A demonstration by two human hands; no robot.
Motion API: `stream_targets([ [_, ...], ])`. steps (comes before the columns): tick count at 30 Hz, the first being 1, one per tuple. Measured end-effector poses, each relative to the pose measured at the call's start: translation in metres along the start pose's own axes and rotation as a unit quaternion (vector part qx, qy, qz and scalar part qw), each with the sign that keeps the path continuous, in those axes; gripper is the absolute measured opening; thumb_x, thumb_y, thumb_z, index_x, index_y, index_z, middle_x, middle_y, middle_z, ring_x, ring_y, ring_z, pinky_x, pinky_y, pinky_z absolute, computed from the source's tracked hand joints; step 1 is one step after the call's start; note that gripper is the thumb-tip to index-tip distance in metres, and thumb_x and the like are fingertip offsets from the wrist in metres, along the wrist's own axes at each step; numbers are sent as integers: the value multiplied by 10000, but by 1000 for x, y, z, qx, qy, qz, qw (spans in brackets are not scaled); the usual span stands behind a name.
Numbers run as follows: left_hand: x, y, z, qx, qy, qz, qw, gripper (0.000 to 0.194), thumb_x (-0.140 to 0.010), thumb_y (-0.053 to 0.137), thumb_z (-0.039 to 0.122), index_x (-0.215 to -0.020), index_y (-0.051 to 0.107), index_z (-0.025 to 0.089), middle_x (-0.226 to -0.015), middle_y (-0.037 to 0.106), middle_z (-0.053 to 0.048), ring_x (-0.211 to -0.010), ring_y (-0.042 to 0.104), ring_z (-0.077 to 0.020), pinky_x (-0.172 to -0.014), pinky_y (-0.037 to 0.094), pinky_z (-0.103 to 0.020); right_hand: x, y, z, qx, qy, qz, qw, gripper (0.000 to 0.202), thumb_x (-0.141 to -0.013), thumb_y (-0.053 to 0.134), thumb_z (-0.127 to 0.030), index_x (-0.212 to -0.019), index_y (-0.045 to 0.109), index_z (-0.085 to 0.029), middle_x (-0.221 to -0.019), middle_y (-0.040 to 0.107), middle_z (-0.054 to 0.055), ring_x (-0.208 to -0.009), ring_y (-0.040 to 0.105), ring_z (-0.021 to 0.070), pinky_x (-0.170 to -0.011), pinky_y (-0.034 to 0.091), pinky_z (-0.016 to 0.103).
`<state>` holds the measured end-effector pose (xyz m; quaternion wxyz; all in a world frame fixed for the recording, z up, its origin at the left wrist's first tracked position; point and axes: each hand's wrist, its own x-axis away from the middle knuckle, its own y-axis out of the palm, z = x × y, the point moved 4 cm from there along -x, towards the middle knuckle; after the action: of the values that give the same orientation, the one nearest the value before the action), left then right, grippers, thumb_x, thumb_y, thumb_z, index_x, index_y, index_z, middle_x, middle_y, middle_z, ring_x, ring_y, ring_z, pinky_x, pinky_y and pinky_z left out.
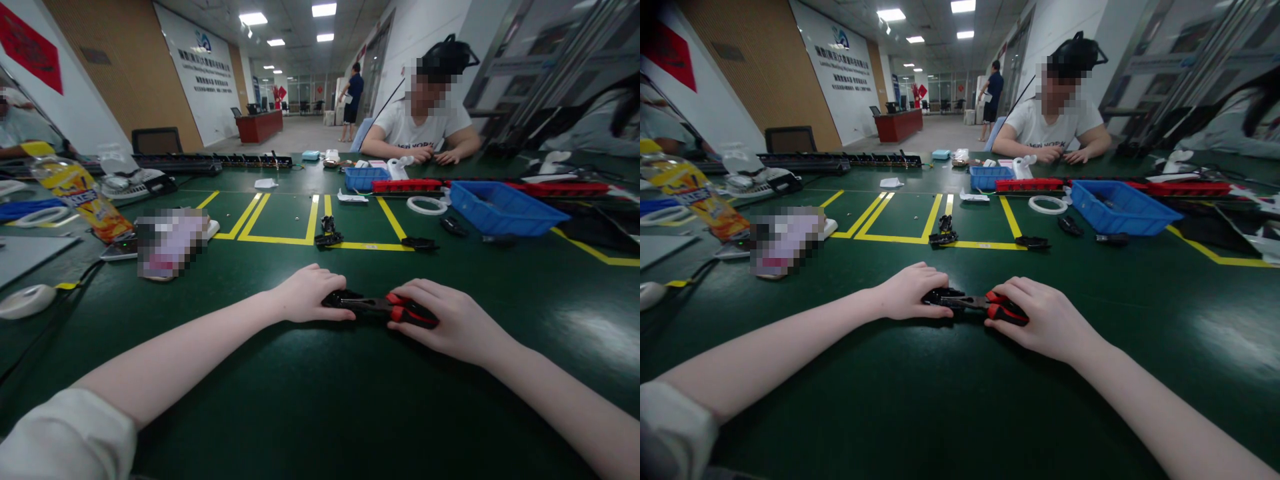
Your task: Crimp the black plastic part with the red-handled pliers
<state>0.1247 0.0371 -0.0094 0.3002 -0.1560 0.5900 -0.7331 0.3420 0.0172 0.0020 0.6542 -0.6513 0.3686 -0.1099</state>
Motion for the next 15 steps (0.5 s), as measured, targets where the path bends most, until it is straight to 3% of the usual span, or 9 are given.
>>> stream_targets([
  [15, 2, -3, 2, 16, -21, 27, 999, 381, -866, 539, 574, -906, 517, 195, -828, 623, 0, -721, 580, -170, -696, 393, -293, 4, -10, 4, 64, -31, 69, 995, 390, -801, 643, -457, -1092, 599, -201, -1029, 682, 82, -931, 634, 243, -802, 497, 400],
])
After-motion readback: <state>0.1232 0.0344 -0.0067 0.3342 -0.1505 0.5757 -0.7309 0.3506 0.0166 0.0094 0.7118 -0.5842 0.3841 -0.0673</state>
